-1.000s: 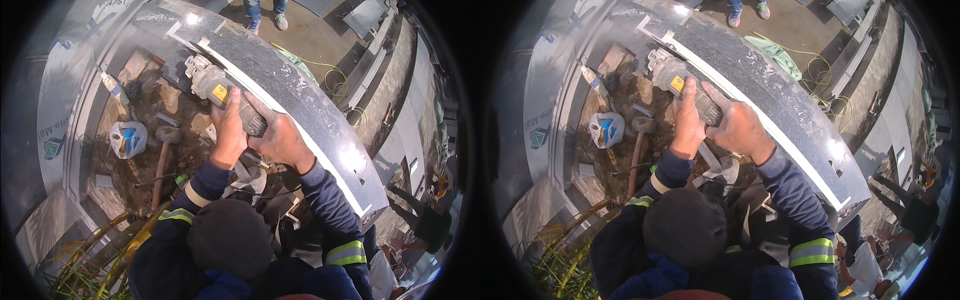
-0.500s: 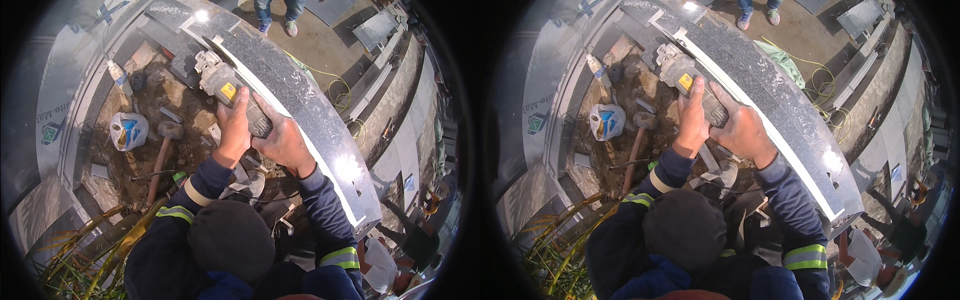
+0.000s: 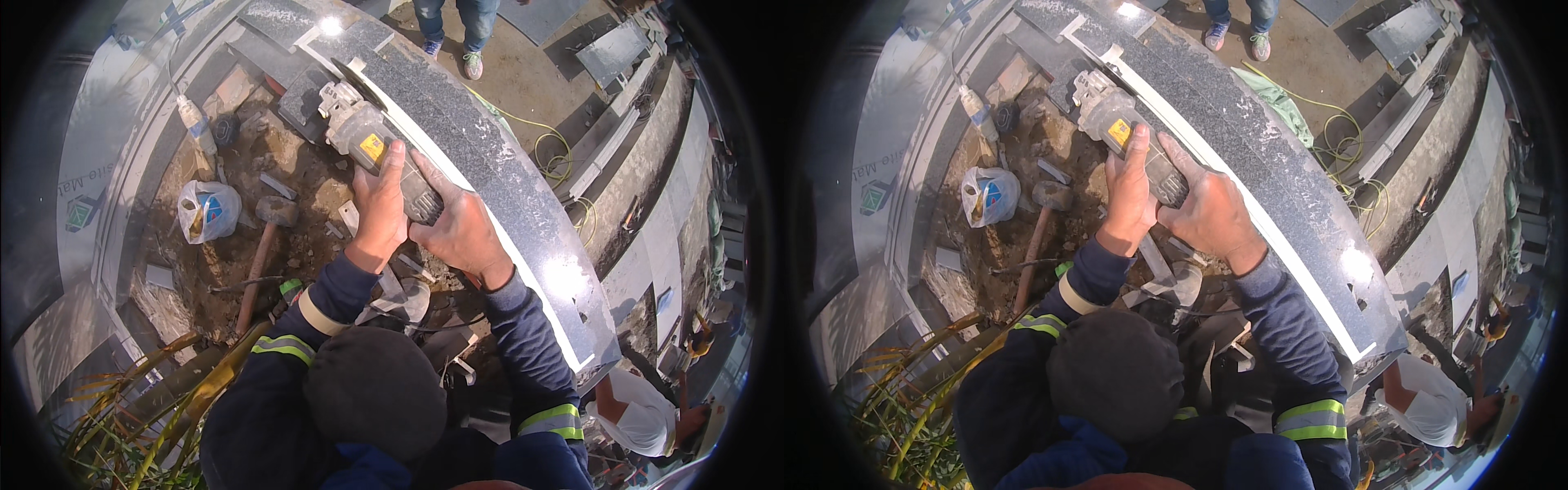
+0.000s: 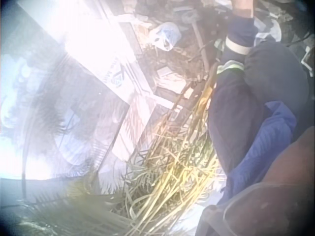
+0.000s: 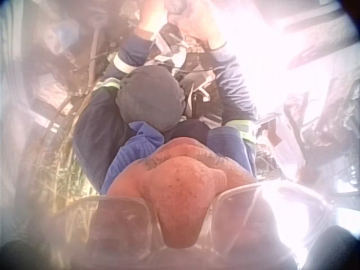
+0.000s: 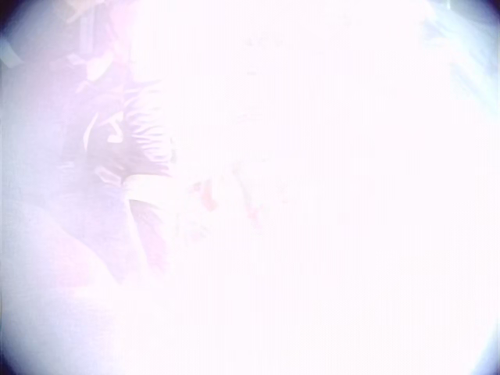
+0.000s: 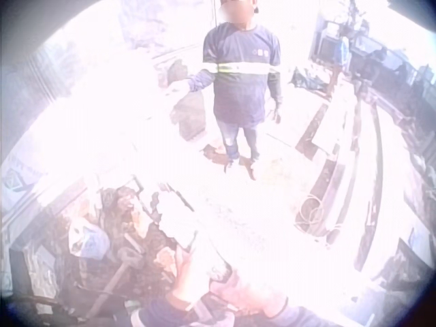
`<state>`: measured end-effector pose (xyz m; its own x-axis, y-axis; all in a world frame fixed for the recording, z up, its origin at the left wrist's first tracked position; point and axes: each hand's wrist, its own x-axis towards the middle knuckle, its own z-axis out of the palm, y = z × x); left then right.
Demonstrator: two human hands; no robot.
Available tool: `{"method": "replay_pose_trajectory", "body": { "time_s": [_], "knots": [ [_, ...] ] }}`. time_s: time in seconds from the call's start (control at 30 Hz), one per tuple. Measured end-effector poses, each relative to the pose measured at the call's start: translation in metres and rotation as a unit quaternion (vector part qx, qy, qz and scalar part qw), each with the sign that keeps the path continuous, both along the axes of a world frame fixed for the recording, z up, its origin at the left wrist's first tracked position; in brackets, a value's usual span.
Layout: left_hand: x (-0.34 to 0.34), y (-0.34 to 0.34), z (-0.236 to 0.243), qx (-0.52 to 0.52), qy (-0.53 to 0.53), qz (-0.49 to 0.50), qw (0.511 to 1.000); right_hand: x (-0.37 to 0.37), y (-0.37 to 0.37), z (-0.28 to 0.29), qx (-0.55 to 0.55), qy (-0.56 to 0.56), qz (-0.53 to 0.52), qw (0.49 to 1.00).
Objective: The person measures a large stone slab with a tape measure and marks it with a pen. They then use an angle grinder to cut along the marked line on the stone slab.
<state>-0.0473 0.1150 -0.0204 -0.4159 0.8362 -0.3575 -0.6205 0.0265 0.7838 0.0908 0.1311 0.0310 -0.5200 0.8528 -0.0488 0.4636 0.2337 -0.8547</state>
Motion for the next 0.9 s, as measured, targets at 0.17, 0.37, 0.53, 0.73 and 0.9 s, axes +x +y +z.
{"method": "replay_pose_trajectory", "body": {
  "time_s": [0.17, 0.37, 0.53, 0.73, 0.9],
  "knots": [
    [0.000, 0.000, -0.001, -0.001, -0.001, 0.001, 1.000, 0.000, 0.000, 0.003, -0.021, -0.009, 0.002, 1.000],
    [0.002, 0.000, 0.000, -0.004, 0.005, 0.006, 1.000, 0.001, 0.000, 0.005, -0.018, -0.012, -0.001, 1.000],
    [0.002, 0.001, 0.000, -0.024, 0.011, 0.018, 0.999, 0.001, -0.001, 0.007, -0.028, -0.020, 0.000, 0.999],
    [0.002, 0.000, 0.000, -0.012, -0.001, 0.000, 1.000, 0.003, -0.001, 0.008, -0.034, -0.014, 0.001, 0.999],
    [0.009, -0.003, 0.011, -0.013, -0.010, 0.007, 1.000, 0.007, -0.004, 0.009, -0.030, -0.019, -0.002, 0.999]
  ]
}}
